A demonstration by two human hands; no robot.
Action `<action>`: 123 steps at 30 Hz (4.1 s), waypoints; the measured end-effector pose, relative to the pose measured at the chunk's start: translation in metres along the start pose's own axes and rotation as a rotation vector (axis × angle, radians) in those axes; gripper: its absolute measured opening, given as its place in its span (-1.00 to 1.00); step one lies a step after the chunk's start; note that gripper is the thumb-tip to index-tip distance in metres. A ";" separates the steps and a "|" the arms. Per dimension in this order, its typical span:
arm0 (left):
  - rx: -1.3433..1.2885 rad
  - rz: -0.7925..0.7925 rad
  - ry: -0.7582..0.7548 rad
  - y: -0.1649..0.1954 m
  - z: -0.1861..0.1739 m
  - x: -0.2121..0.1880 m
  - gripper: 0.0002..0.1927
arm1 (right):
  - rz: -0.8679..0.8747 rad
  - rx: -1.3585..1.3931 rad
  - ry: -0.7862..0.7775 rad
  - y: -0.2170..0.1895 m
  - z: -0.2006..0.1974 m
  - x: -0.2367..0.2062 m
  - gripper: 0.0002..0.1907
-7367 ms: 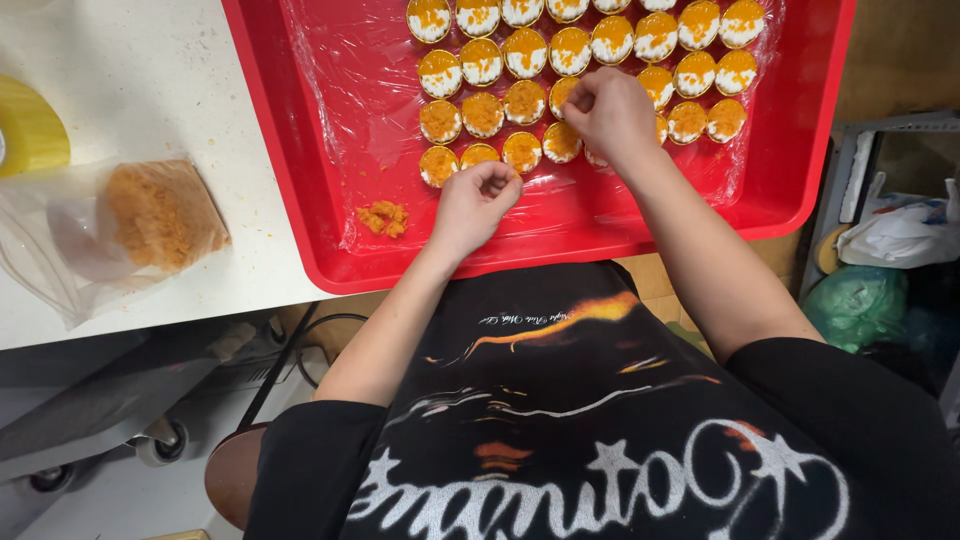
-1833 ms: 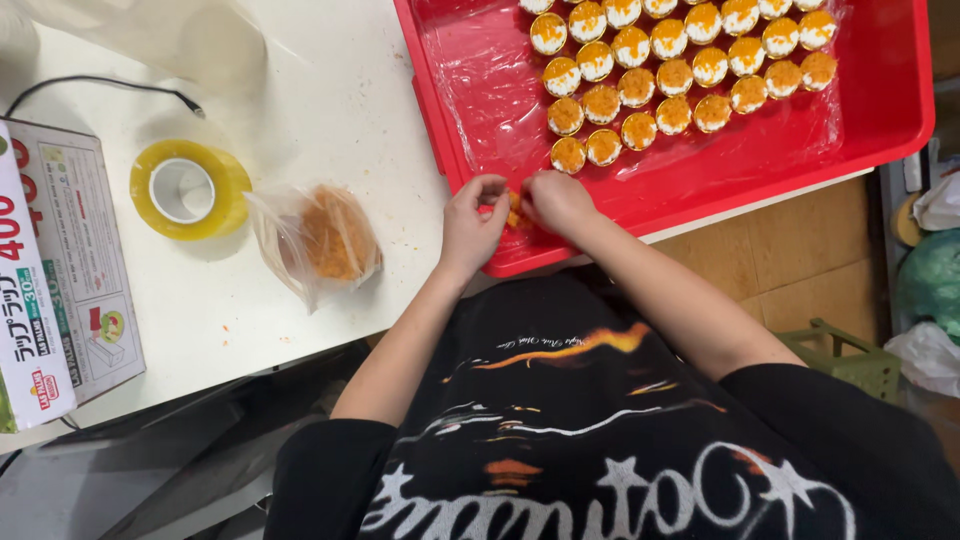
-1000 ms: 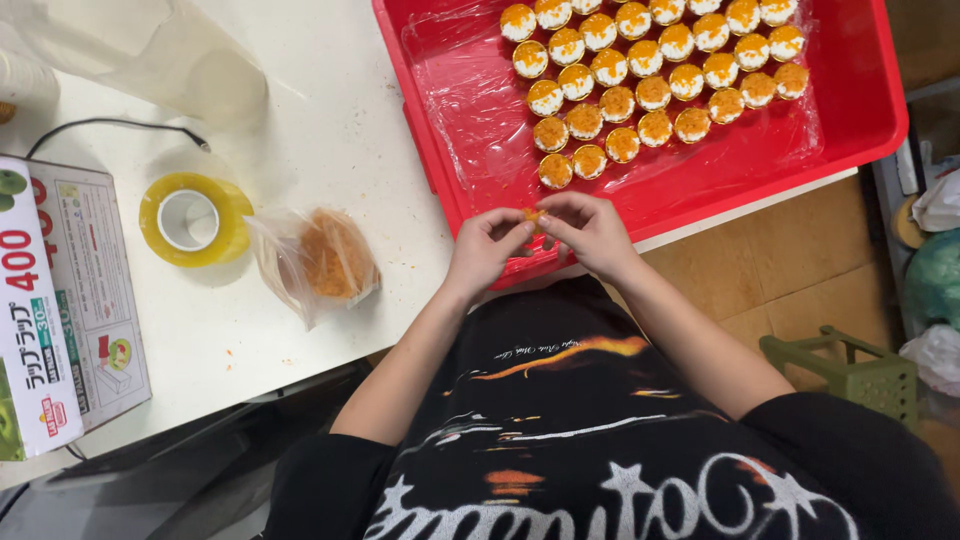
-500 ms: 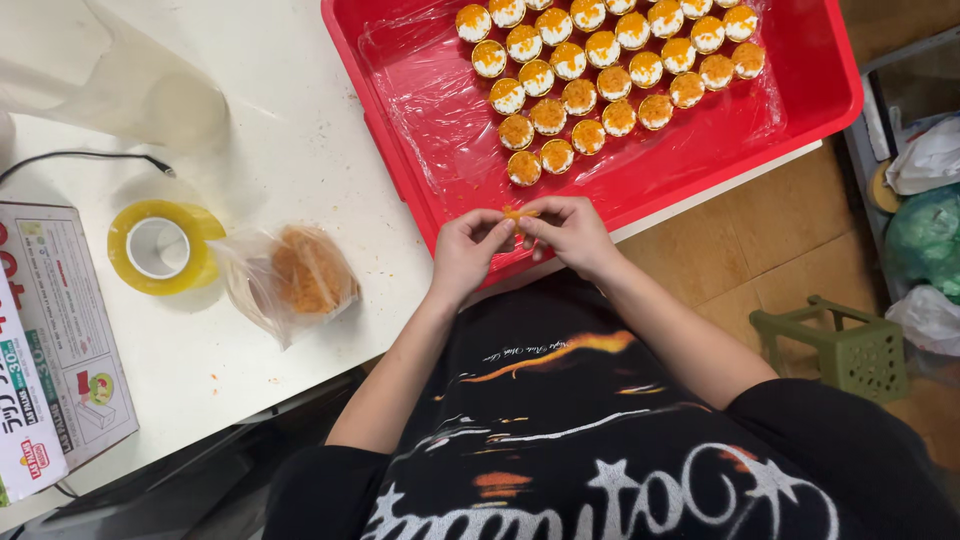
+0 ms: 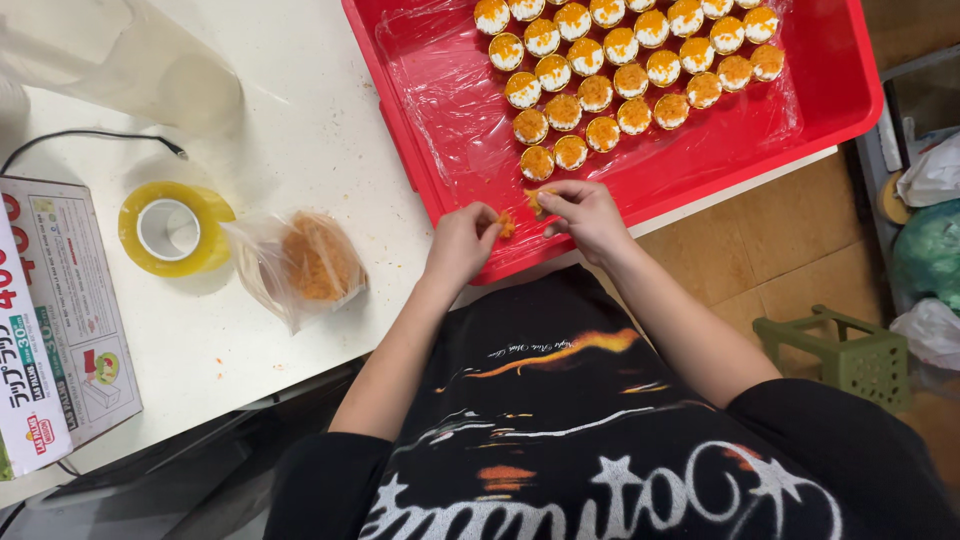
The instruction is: The person sits at a table with a red tray of small round cream-topped pastries. They pinch pieces of orange shredded topping from a plastic bag and press the topping onto the cream of each pastry one at a time, working across the rows in the tray.
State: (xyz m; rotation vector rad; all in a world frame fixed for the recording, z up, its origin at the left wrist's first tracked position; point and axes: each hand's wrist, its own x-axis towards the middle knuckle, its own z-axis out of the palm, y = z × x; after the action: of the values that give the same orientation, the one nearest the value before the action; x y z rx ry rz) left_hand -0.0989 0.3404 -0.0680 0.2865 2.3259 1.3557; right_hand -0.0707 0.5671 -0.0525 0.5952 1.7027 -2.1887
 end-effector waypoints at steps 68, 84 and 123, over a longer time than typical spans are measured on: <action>-0.866 -0.011 -0.016 0.007 0.007 -0.008 -0.85 | 0.016 -0.029 -0.134 -0.015 0.036 -0.025 -0.74; -0.752 -0.020 -0.030 0.005 0.001 -0.014 -0.85 | -0.028 -0.105 -0.107 -0.005 0.033 -0.018 -0.86; -0.875 -0.013 -0.236 0.124 0.133 0.124 -0.76 | -0.118 -0.030 0.042 -0.078 -0.162 0.008 -0.84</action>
State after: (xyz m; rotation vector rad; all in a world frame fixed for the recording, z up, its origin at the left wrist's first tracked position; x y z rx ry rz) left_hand -0.1522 0.5528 -0.0502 0.1366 1.3659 2.0370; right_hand -0.0932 0.7439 -0.0246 0.5492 1.8326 -2.2405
